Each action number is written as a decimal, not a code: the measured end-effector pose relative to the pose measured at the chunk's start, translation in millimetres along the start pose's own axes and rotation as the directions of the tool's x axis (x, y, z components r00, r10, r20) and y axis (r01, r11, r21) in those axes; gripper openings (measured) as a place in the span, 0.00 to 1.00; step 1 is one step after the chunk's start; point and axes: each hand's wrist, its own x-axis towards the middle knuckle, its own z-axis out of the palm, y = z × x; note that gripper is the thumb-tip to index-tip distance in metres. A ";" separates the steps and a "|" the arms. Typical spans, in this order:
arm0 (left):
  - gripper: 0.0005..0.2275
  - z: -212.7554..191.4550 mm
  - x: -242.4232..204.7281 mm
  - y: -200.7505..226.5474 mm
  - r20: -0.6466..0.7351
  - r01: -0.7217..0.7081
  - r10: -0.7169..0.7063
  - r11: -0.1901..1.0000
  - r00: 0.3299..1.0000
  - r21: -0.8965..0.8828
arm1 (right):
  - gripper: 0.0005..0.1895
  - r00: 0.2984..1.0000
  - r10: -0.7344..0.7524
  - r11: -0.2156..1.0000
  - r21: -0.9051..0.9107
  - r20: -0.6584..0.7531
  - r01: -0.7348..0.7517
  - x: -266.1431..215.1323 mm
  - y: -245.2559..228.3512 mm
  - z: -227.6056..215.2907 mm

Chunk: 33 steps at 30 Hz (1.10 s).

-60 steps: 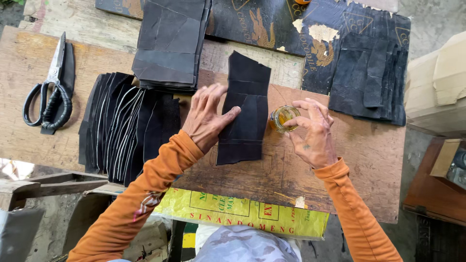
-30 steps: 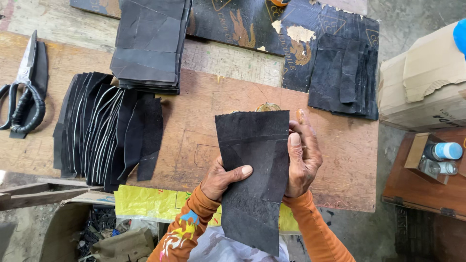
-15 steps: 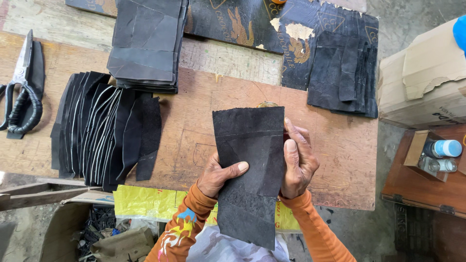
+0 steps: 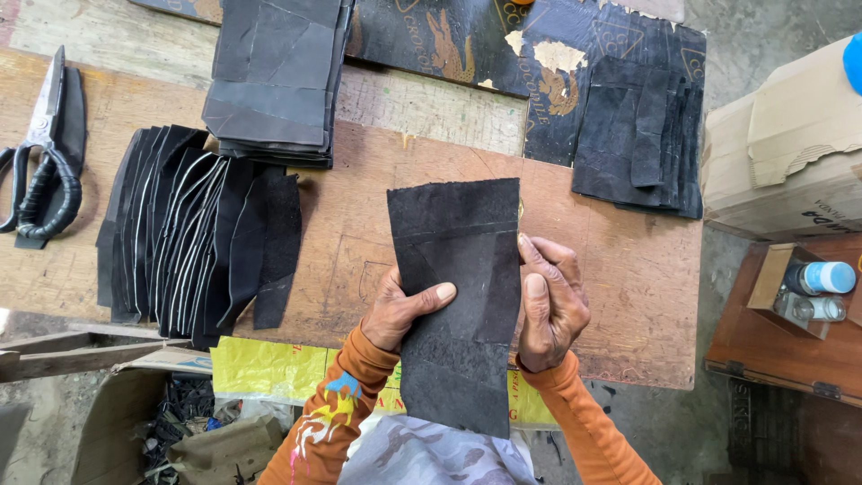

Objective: The person repeatedly picks up black rectangular material pieces from a stack on a wooden table. They dip a finger into a small glass jar containing a yellow liquid and apply the liquid to the surface of the material. The person then places the treated piece onto a separate stack on the table. This process is repeated for multiple pieces throughout the clip.

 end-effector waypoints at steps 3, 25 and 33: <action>0.11 1.2 0.5 1.6 -0.003 -0.008 0.008 1.000 1.000 0.015 | 0.19 0.999 -0.035 0.999 -0.003 0.014 0.035 1.5 -4.0 -0.4; 0.14 7.1 9.4 17.1 -0.070 -0.096 0.095 0.995 0.993 -0.024 | 0.20 0.988 -0.141 0.981 -0.127 0.062 0.148 7.7 -18.3 -5.5; 0.20 -1.6 12.3 30.5 -0.161 -0.142 0.132 0.989 0.978 -0.052 | 0.11 0.947 -0.270 0.934 -0.193 0.172 0.302 43.1 27.4 -23.9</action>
